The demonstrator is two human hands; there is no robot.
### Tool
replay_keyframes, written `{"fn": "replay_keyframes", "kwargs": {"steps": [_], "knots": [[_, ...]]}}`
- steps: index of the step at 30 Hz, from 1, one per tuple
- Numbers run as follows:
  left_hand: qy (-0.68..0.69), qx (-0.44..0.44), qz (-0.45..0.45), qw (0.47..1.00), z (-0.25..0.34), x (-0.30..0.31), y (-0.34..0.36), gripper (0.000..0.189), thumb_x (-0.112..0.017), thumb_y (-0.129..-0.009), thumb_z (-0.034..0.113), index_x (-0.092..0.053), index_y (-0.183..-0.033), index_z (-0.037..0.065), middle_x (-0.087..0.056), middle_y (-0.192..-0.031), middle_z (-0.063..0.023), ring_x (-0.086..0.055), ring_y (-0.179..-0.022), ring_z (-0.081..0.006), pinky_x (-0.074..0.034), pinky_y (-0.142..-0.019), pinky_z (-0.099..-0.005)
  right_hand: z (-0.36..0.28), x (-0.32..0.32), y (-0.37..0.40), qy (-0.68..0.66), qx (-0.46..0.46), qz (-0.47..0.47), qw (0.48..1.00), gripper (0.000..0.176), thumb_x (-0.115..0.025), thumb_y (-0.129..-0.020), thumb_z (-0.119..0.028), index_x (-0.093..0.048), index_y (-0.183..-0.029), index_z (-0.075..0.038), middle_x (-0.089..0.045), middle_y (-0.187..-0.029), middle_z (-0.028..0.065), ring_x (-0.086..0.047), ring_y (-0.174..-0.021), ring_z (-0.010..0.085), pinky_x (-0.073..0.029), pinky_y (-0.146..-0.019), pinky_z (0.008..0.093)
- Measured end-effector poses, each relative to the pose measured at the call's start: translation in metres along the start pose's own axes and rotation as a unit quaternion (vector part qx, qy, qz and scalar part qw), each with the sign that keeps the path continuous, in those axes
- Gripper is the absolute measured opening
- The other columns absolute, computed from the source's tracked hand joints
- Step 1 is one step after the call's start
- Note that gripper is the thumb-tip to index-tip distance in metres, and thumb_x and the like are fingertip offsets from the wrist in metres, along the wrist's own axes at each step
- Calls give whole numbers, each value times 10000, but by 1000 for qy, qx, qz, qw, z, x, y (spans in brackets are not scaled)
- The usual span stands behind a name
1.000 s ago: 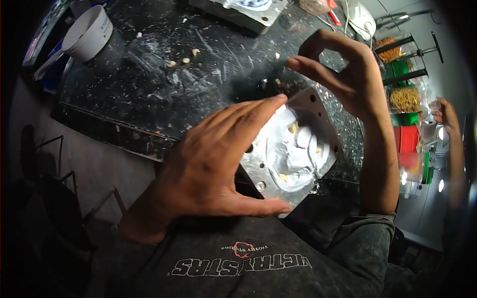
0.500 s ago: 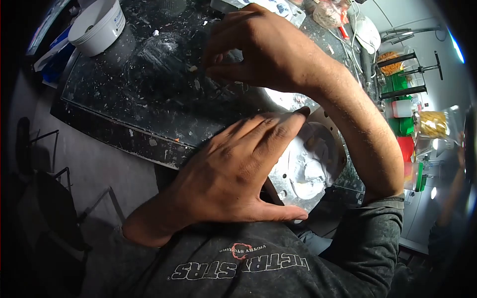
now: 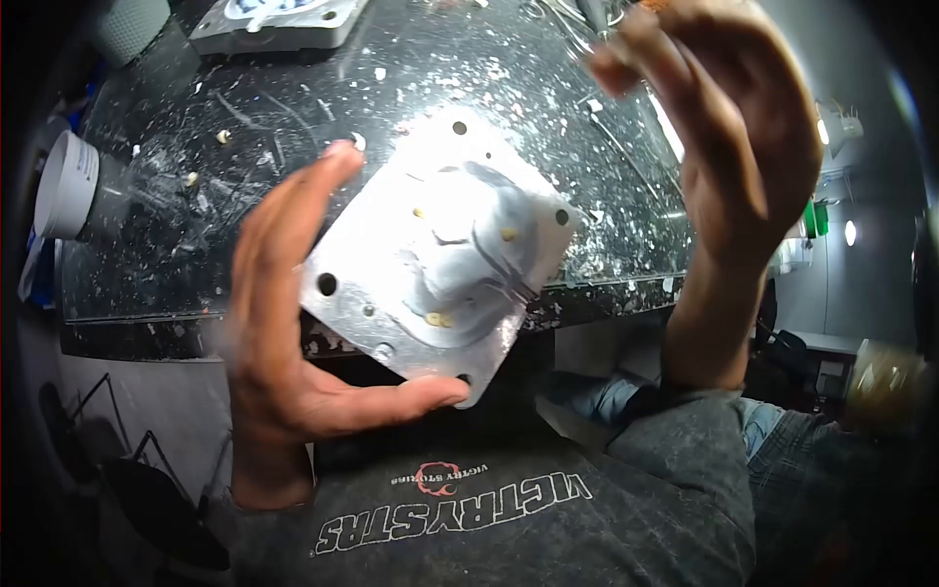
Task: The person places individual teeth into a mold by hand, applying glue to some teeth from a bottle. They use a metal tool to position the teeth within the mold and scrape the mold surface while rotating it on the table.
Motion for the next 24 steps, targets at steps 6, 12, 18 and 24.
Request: {"fn": "replay_keyframes", "kwargs": {"steps": [6, 12, 18, 24], "knots": [[-188, -28, 5, 982, 32, -5, 19, 1468, -865, -525, 805, -297, -1561, -67, -405, -1534, -255, -380, -1460, -384, -319, -1215, -517, -42, -1, 130, -200, -286, 247, 904, 146, -603, -1032, -50, -644, -1115, 63, -687, -969, 129, -675, -860, 184, -550, -793, 310], [-42, 26, 43, 998, 14, 18, 5, 1356, -922, -620, 429, -154, -1623, -63, -377, -1595, -277, -377, -1493, -359, -263, -1232, -488, -79, -24, 163, -344, -338, 281, 830, 141, -635, -1028, -80, -617, -1063, 55, -666, -896, 138, -681, -801, 204, -578, -791, 363], [37, 90, 122, 988, -8, 24, 10, 844, -716, -790, 86, -383, -1557, -30, -526, -1493, -206, -464, -1435, -300, -307, -1213, -450, -90, -34, 146, -438, -327, 214, 810, 142, -728, -934, -12, -714, -1039, 83, -738, -983, 217, -749, -911, 287, -607, -823, 371], [1, -3, 254, 967, 24, -2, 34, 459, -638, -889, 11, -546, -1334, -56, -594, -1299, -205, -580, -1207, -254, -465, -1005, -375, -90, -31, 121, -486, -252, 44, 836, 299, -832, -769, 80, -757, -1058, 60, -776, -1019, 181, -757, -974, 308, -600, -858, 382]]}}
Point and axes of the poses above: each hand's wrist, its own y-axis away from the middle knuckle, its own x-axis out of the back of the hand, z = x × y, the point moved 1 cm from there along -y, towards the middle knuckle
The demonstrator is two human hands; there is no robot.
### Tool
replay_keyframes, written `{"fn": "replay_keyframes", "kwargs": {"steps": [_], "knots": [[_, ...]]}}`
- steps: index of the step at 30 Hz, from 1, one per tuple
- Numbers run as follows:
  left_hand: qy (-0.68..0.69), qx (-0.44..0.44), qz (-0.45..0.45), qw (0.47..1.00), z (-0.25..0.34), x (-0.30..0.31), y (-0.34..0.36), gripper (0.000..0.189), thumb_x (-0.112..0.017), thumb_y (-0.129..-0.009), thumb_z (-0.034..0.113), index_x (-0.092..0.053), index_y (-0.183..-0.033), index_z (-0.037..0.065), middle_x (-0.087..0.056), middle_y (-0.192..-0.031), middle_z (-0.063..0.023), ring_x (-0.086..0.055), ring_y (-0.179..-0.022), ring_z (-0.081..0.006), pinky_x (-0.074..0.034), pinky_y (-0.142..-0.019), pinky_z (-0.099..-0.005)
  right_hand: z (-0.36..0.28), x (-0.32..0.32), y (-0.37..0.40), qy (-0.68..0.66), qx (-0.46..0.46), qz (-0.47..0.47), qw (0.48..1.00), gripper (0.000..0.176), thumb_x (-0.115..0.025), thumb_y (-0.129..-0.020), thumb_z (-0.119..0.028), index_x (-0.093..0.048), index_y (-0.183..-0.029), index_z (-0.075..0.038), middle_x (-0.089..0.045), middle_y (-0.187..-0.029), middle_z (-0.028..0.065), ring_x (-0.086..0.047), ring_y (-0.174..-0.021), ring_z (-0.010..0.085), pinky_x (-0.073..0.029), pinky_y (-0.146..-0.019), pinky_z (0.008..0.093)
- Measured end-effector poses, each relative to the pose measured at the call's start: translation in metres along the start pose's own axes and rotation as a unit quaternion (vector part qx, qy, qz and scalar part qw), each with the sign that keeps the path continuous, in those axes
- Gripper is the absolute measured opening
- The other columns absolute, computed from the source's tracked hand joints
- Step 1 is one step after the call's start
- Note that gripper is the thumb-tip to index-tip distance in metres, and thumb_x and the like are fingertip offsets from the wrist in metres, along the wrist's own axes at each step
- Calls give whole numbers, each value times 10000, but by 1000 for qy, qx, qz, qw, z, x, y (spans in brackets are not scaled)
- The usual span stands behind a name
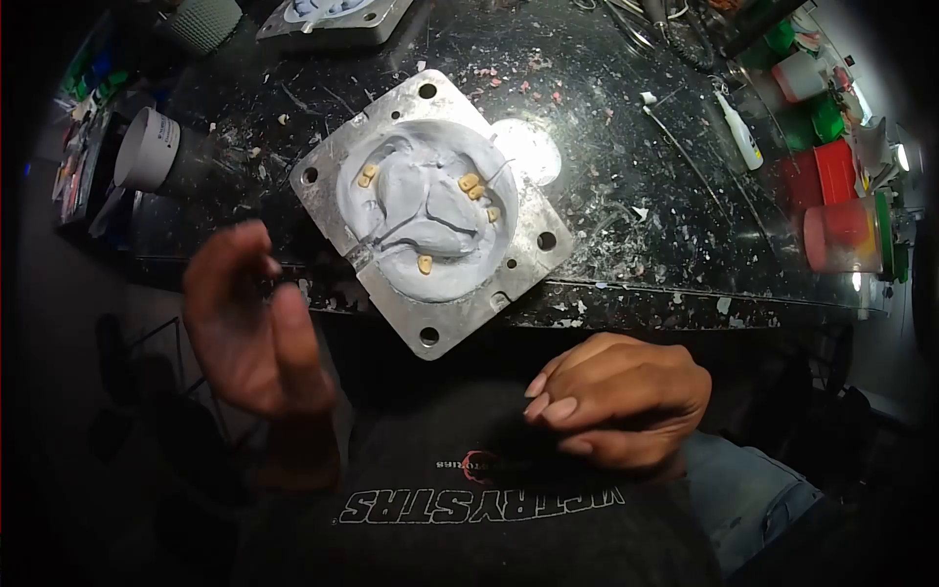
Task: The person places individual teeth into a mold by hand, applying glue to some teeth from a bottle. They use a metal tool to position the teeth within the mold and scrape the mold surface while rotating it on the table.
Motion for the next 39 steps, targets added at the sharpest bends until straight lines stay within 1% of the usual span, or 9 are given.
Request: {"fn": "replay_keyframes", "kwargs": {"steps": [1, 3, 5, 7, 9, 11, 15, 27, 39], "knots": [[20, -73, -53, 996, 10, 3, 7, 389, -630, -895, 3, -586, -1279, -44, -610, -1226, -196, -610, -1122, -243, -503, -930, -353, -3, -2, -2, 8, 0, -21, 1000, 318, -830, -782, 62, -757, -1091, 46, -773, -1061, 170, -753, -1001, 305, -604, -885, 399], [146, -84, -97, 981, 33, -16, 15, 281, -692, -914, 57, -636, -1176, -26, -611, -1124, -171, -631, -961, -209, -541, -773, -312, -1, 2, -3, 31, 39, -78, 996, 317, -809, -820, 31, -751, -1132, 31, -764, -1109, 167, -750, -1013, 296, -610, -905, 414], [223, 59, -180, 956, 53, -21, 18, 316, -771, -911, 129, -657, -1164, -20, -615, -1128, -177, -652, -907, -198, -565, -717, -298, -10, 0, -7, 134, 78, -81, 985, 291, -773, -868, -5, -747, -1157, 21, -756, -1137, 169, -744, -1027, 291, -614, -913, 422], [297, 209, -221, 905, 66, -24, 12, 403, -814, -902, 119, -660, -1240, -37, -653, -1120, -170, -686, -955, -209, -594, -804, -309, -9, -13, -6, 189, 105, -44, 975, 251, -750, -891, -23, -741, -1141, 2, -757, -1131, 163, -740, -1030, 279, -616, -919, 429], [319, 194, -269, 888, 61, -26, 9, 426, -821, -899, 111, -670, -1257, -63, -687, -1168, -182, -699, -1022, -206, -596, -797, -295, 3, -19, 0, 330, 273, 12, 904, 199, -749, -888, -10, -725, -1086, -16, -754, -1128, 166, -738, -1026, 262, -629, -897, 437], [367, 242, -250, 863, 63, -32, 15, 401, -815, -899, 96, -687, -1244, -62, -698, -1184, -188, -702, -1041, -201, -599, -805, -290, 8, -27, 4, 360, 279, 47, 889, 148, -752, -900, -62, -714, -1042, -74, -763, -1125, 122, -740, -1010, 219, -597, -930, 429], [428, 290, -249, 819, 59, -28, 16, 295, -777, -913, 27, -728, -1194, -48, -728, -1177, -184, -720, -1050, -199, -605, -838, -288, 20, -37, -4, 503, 359, 185, 764, 176, -780, -870, -167, -737, -994, -285, -675, -1077, -145, -604, -990, 74, -438, -995, 366], [517, 354, -193, 755, 49, -14, 23, 185, -769, -913, 8, -755, -1093, -31, -747, -1124, -185, -719, -1087, -214, -581, -949, -316, 23, -43, -11, 440, 347, 63, 826, 234, -814, -850, -134, -766, -1077, -170, -697, -1082, -54, -667, -1001, 113, -558, -886, 310], [467, 362, -175, 787, 48, -10, 22, 156, -741, -930, 6, -764, -1078, -36, -754, -1088, -192, -735, -1020, -218, -588, -926, -322, 14, -43, -15, 481, 312, 43, 818, 206, -778, -846, -100, -786, -1047, -145, -713, -1049, -48, -676, -997, 119, -578, -859, 295]]}}
Point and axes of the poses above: each hand's wrist, its own y-axis away from the middle knuckle, its own x-axis out of the back of the hand, z = x × y, the point moved 1 cm from there along -y, towards the middle knuckle
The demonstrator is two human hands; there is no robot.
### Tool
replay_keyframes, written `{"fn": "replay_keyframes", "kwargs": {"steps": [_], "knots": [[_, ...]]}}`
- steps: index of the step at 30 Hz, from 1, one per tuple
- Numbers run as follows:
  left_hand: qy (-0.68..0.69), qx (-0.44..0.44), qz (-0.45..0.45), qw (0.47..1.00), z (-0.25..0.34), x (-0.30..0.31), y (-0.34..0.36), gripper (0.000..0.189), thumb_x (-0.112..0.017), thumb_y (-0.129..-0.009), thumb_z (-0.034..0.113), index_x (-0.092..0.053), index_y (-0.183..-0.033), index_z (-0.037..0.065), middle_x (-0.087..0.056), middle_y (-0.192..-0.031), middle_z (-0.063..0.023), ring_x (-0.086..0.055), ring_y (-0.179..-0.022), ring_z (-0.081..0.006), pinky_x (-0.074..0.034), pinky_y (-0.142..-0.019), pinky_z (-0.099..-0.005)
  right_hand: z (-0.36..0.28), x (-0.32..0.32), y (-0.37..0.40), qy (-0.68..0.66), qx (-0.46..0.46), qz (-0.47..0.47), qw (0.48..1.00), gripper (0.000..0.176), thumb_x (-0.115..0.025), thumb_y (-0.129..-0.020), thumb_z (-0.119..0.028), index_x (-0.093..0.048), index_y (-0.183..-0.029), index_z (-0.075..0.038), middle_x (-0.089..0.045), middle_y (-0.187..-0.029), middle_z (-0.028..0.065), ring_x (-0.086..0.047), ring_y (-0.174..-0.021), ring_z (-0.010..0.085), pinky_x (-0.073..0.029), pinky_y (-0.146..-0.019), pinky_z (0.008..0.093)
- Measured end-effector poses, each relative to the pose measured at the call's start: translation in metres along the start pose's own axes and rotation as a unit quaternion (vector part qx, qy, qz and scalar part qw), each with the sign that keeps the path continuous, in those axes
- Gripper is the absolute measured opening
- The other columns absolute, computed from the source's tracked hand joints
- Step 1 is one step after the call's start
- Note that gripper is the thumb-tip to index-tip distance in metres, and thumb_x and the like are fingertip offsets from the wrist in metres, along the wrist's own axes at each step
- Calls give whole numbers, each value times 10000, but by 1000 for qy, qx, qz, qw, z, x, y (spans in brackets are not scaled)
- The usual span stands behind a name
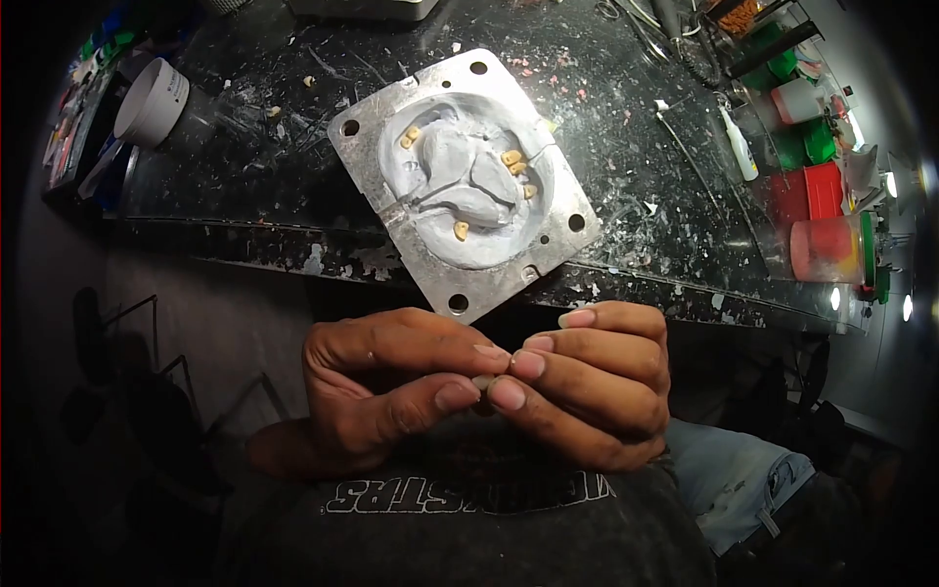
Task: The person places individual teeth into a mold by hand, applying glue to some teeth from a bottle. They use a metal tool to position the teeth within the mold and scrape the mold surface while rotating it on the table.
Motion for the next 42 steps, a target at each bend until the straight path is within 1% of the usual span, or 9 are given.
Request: {"fn": "replay_keyframes", "kwargs": {"steps": [8, 19, 28, 31, 33, 34, 36, 41, 42], "knots": [[202, 74, 59, 975, -2, 0, -1, 220, -682, -978, 61, -717, -1149, -74, -752, -1061, -217, -746, -899, -223, -611, -817, -322, 4, -17, 5, -27, -28, 79, 996, 269, -822, -837, -130, -749, -1094, -154, -704, -1077, -42, -681, -967, 121, -557, -850, 313], [182, 60, 67, 979, -5, 1, 0, 248, -698, -972, 93, -718, -1156, -73, -763, -1048, -187, -733, -897, -196, -595, -808, -295, -5, -12, -5, 65, -40, 13, 997, 294, -872, -799, -228, -765, -1073, -240, -665, -988, -97, -626, -876, 92, -453, -970, 382], [-185, -59, 78, 978, -10, 3, 12, 282, -734, -943, 174, -752, -1133, -33, -738, -1095, -204, -690, -961, -234, -550, -836, -327, 7, -4, 6, 66, -25, 92, 993, 111, -736, -823, -125, -769, -926, -148, -697, -905, -42, -675, -853, 106, -508, -976, 402], [-278, -194, 72, 938, -13, 6, 3, 285, -572, -995, 232, -685, -1079, -15, -688, -933, -182, -638, -788, -225, -514, -591, -316, 31, 35, 7, 85, -68, 13, 994, 124, -799, -851, -191, -764, -970, -185, -694, -954, -47, -656, -879, 118, -488, -975, 438], [-230, -256, 92, 935, -12, 14, -7, 198, -522, -958, 222, -553, -889, 39, -517, -834, -85, -498, -761, -171, -424, -635, -287, 72, 68, 14, 183, -138, 39, 973, 91, -782, -842, -153, -746, -913, -109, -717, -877, 25, -674, -827, 194, -480, -928, 425], [-184, -261, 68, 945, -7, 29, -8, 195, -503, -951, 219, -490, -846, 57, -442, -828, -57, -452, -799, -159, -397, -691, -287, 79, 89, 15, 157, -321, 17, 934, 78, -777, -836, -104, -755, -902, -69, -728, -885, 46, -685, -827, 206, -497, -890, 380], [-120, -262, 84, 954, -2, 47, -13, 254, -481, -971, 217, -382, -758, 121, -353, -764, -21, -358, -712, -129, -313, -642, -284, 112, 121, 36, 116, -453, -6, 884, 136, -812, -857, -151, -766, -897, -30, -733, -874, 53, -691, -799, 147, -519, -756, 288], [-95, -268, 208, 936, -5, 71, -13, 416, -384, -1110, 236, -320, -707, 158, -285, -682, 14, -282, -625, -92, -265, -565, -268, 142, 156, 22, 166, -469, -87, 863, 371, -841, -874, -299, -657, -745, -5, -539, -639, -22, -458, -663, 68, -382, -616, 280], [-74, -264, 215, 937, -5, 72, -12, 417, -371, -1116, 220, -321, -707, 157, -284, -683, 12, -275, -621, -91, -257, -564, -257, 167, 163, 25, 167, -420, -68, 889, 324, -828, -882, -331, -713, -832, -32, -601, -678, -10, -522, -671, 89, -439, -653, 293]]}}
Point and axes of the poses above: each hand's wrist, its own y-axis away from the middle knuckle, its own x-axis out of the back of the hand, z = x × y, the point moved 1 cm from there along -y, towards the middle knuckle
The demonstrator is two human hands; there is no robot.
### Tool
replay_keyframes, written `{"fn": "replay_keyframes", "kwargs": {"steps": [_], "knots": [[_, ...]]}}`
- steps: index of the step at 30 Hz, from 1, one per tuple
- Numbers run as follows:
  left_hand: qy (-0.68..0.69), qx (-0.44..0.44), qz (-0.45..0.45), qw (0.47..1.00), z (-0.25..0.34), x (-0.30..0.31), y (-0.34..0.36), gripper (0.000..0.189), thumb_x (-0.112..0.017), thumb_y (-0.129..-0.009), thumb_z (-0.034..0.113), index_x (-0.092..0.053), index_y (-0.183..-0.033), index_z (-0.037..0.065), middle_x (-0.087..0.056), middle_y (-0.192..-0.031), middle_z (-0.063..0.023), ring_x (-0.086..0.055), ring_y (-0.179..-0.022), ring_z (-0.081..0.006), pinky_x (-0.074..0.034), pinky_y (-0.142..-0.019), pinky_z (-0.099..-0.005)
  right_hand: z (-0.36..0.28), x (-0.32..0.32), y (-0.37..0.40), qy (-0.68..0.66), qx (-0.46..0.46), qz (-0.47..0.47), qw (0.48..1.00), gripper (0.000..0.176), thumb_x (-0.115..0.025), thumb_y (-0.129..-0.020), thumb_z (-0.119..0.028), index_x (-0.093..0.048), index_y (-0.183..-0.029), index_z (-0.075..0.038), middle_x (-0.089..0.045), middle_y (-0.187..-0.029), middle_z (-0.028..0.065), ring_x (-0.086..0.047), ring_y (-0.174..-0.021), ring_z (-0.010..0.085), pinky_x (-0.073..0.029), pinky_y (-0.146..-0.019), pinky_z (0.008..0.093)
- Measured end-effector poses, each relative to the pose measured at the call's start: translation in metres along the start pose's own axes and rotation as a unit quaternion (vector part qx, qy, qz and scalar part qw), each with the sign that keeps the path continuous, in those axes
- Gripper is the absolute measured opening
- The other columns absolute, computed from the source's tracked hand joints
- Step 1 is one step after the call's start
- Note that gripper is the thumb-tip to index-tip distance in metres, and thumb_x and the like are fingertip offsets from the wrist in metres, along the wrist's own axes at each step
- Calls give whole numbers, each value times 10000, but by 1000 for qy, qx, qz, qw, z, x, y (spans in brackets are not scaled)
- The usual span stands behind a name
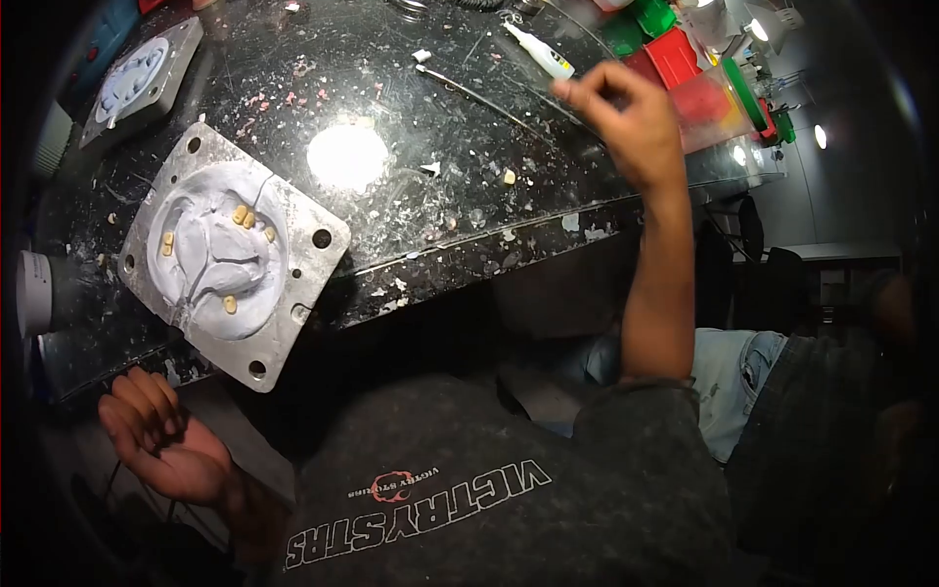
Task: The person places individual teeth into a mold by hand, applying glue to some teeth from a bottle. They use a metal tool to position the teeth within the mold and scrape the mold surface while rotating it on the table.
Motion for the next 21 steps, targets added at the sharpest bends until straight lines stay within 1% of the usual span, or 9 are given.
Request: {"fn": "replay_keyframes", "kwargs": {"steps": [2, 3, 5, 8, 12, 15, 18, 20, 21], "knots": [[-1, -3, 5, 1000, 0, -3, 1, 416, -375, -1115, 215, -314, -707, 157, -284, -685, 14, -268, -619, -88, -248, -562, -247, 18, -9, -34, 14, 98, 70, 993, 296, -819, -887, -341, -770, -998, -70, -682, -808, 14, -597, -746, 117, -495, -720, 302], [-21, -11, 3, 1000, 1, -5, 2, 416, -378, -1114, 220, -316, -708, 157, -287, -687, 15, -272, -621, -88, -251, -564, -249, 25, -11, -45, 15, 98, 69, 993, 296, -819, -887, -341, -770, -998, -70, -682, -808, 14, -597, -746, 117, -495, -720, 302], [-41, -18, 4, 999, 2, -5, 4, 415, -381, -1114, 226, -318, -709, 157, -289, -689, 15, -275, -624, -88, -255, -566, -251, 33, -15, -59, 90, 82, -6, 993, 364, -803, -925, -279, -749, -1198, -44, -662, -922, 12, -597, -822, 92, -499, -787, 279], [-60, -38, -5, 997, 4, 8, 6, 414, -389, -1111, 234, -324, -710, 157, -298, -694, 15, -285, -631, -88, -263, -571, -250, 41, -14, -61, 25, 23, -64, 997, 374, -824, -875, -326, -775, -1174, -107, -715, -1049, 37, -646, -903, 144, -519, -815, 306], [-84, -20, 10, 996, 1, 20, 5, 407, -407, -1105, 236, -337, -714, 146, -301, -702, 18, -286, -644, -81, -260, -578, -250, 43, -10, -43, 6, 28, -67, 997, 365, -830, -876, -308, -776, -1179, -113, -734, -1082, 44, -669, -938, 152, -523, -842, 308], [-90, -23, 6, 996, -1, 20, 1, 400, -422, -1102, 233, -345, -722, 135, -299, -711, 20, -277, -648, -72, -242, -568, -244, 38, -11, -33, 61, 53, -34, 996, 338, -831, -881, -290, -783, -1172, -126, -744, -1099, 58, -687, -983, 148, -523, -872, 301], [-108, -29, 7, 994, 0, 15, -3, 398, -425, -1101, 231, -352, -723, 131, -302, -713, 21, -274, -644, -70, -234, -548, -237, 35, -14, -27, -23, 21, -41, 999, 341, -828, -891, -224, -764, -1194, -82, -743, -1095, 57, -687, -1000, 130, -527, -884, 274], [-113, -30, 11, 993, 0, 13, -3, 396, -426, -1101, 231, -356, -724, 129, -303, -713, 21, -273, -642, -69, -229, -539, -236, 28, -14, -21, -255, 7, -51, 966, 363, -818, -899, -146, -728, -1229, -26, -743, -1117, 65, -680, -1038, 126, -534, -902, 262], [-110, -30, 14, 993, -1, 14, -2, 397, -427, -1100, 231, -355, -723, 129, -303, -714, 22, -274, -641, -69, -234, -540, -233, 18, -9, -14, -260, -2, -69, 963, 370, -813, -901, -116, -713, -1240, -5, -740, -1124, 70, -679, -1039, 126, -536, -908, 262]]}}
Point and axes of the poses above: each hand's wrist, its own y-axis away from the middle knuckle, its own x-axis out of the back of the hand, z = x × y, the point moved 1 cm from there along -y, towards the middle knuckle
